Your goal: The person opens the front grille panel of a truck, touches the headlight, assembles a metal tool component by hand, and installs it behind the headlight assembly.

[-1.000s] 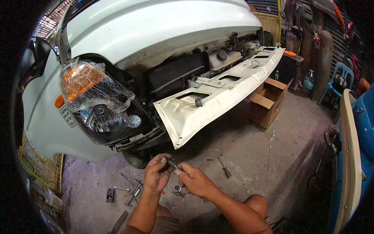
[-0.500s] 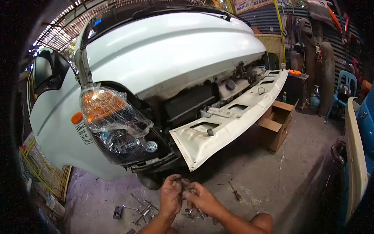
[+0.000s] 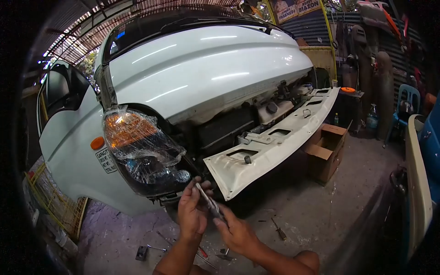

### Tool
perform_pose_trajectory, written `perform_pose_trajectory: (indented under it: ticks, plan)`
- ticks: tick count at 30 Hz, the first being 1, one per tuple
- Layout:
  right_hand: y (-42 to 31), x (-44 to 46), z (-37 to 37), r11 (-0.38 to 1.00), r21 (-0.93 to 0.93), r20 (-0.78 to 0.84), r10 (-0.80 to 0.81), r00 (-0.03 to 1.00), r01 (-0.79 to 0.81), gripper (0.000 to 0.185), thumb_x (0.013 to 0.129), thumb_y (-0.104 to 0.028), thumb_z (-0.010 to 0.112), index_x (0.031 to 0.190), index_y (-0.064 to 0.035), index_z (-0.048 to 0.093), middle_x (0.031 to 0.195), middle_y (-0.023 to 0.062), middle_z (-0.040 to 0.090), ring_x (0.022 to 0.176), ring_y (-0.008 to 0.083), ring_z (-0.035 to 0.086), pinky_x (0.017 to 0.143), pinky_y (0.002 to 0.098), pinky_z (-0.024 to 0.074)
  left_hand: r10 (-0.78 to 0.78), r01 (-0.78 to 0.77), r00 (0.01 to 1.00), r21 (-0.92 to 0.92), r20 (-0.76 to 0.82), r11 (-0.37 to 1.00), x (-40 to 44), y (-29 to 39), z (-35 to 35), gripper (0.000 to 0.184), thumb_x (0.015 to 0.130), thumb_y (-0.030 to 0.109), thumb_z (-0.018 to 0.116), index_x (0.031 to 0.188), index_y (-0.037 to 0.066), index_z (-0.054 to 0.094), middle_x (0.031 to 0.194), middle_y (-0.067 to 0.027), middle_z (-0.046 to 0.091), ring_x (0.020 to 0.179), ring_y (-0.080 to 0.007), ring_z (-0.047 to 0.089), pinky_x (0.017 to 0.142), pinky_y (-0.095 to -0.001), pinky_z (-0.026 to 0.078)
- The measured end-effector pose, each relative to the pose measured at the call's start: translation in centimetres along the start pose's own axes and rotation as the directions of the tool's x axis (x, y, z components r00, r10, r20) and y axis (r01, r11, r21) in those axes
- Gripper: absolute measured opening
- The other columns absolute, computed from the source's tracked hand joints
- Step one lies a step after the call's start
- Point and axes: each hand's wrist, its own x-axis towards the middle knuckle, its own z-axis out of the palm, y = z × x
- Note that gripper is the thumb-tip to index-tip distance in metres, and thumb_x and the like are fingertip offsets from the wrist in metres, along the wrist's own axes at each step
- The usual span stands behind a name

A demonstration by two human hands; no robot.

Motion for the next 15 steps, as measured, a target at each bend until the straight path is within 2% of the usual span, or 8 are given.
perform_pose_trajectory:
  ticks: [1, 4, 6, 8, 11, 12, 14, 15]
  plan:
    - [-0.4, 0.3, -0.3, 0.997, 0.073, -0.011, 0.007, 1.000, -0.006, 0.049, 0.102, -0.027, 0.057, 0.143, -0.0051, 0.046, 0.097, 0.0275, 0.067, 0.094, 0.0425, 0.070, 0.081, 0.0452, 0.0535, 0.006, -0.005, 0.999, -0.030, 0.050, 1.000, 0.1, 0.3, 0.4, 0.033, 0.103, 0.011, 0.057, 0.134, 0.004, 0.054, 0.114, -0.0138, 0.070, 0.099, -0.0204, 0.068, 0.091, -0.0338, 0.056]
    - [-2.0, 0.8, -1.2, 0.998, 0.052, 0.001, 0.043, 0.999, -0.043, 0.048, 0.102, -0.028, 0.056, 0.143, -0.0040, 0.047, 0.093, 0.0258, 0.067, 0.086, 0.0405, 0.070, 0.078, 0.0437, 0.0534, 0.005, 0.010, 0.991, -0.111, 0.133, 0.994, 0.3, 1.0, 0.7, 0.038, 0.102, 0.010, 0.058, 0.139, 0.005, 0.050, 0.117, -0.0142, 0.069, 0.098, -0.0216, 0.069, 0.093, -0.0358, 0.056]
    - [-1.1, 1.1, -0.7, 0.998, 0.059, -0.032, 0.016, 0.999, -0.014, 0.046, 0.102, -0.026, 0.057, 0.141, -0.0029, 0.050, 0.090, 0.0219, 0.067, 0.079, 0.0331, 0.069, 0.076, 0.0404, 0.0532, 0.069, -0.056, 0.980, -0.075, 0.189, 0.996, 0.3, 1.5, 0.3, 0.041, 0.103, 0.006, 0.057, 0.142, 0.004, 0.047, 0.118, -0.0148, 0.068, 0.101, -0.0196, 0.068, 0.091, -0.0345, 0.057]
    - [-0.7, 1.5, -0.2, 0.928, 0.351, 0.004, 0.130, 0.992, -0.123, 0.043, 0.101, -0.022, 0.060, 0.139, -0.0033, 0.051, 0.091, 0.0174, 0.069, 0.081, 0.0253, 0.069, 0.077, 0.0359, 0.0525, 0.080, -0.068, 0.979, -0.068, 0.189, 0.995, 0.1, 1.9, -0.2, 0.042, 0.101, 0.004, 0.058, 0.142, 0.004, 0.046, 0.116, -0.0146, 0.068, 0.101, -0.0190, 0.067, 0.091, -0.0334, 0.056]
    - [-0.7, 2.3, 0.7, 0.875, 0.483, -0.053, 0.061, 0.997, -0.028, 0.035, 0.101, -0.017, 0.061, 0.132, -0.0019, 0.057, 0.093, 0.0132, 0.070, 0.084, 0.0187, 0.067, 0.079, 0.0327, 0.0519, 0.077, -0.064, 0.967, -0.062, 0.242, 0.996, -0.4, 2.3, -0.6, 0.041, 0.101, 0.005, 0.060, 0.140, 0.002, 0.048, 0.113, -0.0133, 0.069, 0.100, -0.0177, 0.067, 0.091, -0.0311, 0.055]
    - [-0.6, 2.5, 1.0, 0.875, 0.483, -0.050, 0.065, 0.997, -0.033, 0.035, 0.101, -0.017, 0.061, 0.132, -0.0019, 0.057, 0.093, 0.0132, 0.070, 0.084, 0.0187, 0.067, 0.079, 0.0327, 0.0519, 0.084, -0.087, 0.969, 0.005, 0.231, 0.996, -0.8, 2.3, -0.7, 0.040, 0.100, 0.005, 0.061, 0.139, 0.001, 0.049, 0.111, -0.0127, 0.069, 0.099, -0.0169, 0.066, 0.091, -0.0300, 0.054]
    - [-0.6, 2.7, 1.4, 0.983, 0.126, -0.201, -0.108, 0.974, 0.135, 0.026, 0.097, -0.012, 0.065, 0.120, -0.0002, 0.065, 0.093, 0.0123, 0.070, 0.083, 0.0219, 0.067, 0.079, 0.0337, 0.0527, 0.089, -0.107, 0.972, 0.070, 0.218, 0.992, -1.3, 2.4, -0.8, 0.040, 0.100, 0.005, 0.062, 0.137, -0.001, 0.050, 0.109, -0.0120, 0.070, 0.099, -0.0162, 0.066, 0.091, -0.0289, 0.053]
    - [-0.7, 2.7, 1.5, 0.984, 0.125, -0.198, -0.104, 0.975, 0.130, 0.026, 0.097, -0.012, 0.065, 0.120, -0.0002, 0.065, 0.093, 0.0123, 0.070, 0.083, 0.0219, 0.067, 0.079, 0.0337, 0.0527, 0.113, -0.138, 0.973, 0.112, 0.203, 0.984, -1.6, 2.5, -0.9, 0.040, 0.100, 0.005, 0.063, 0.137, -0.002, 0.050, 0.108, -0.0115, 0.070, 0.099, -0.0158, 0.066, 0.092, -0.0286, 0.052]
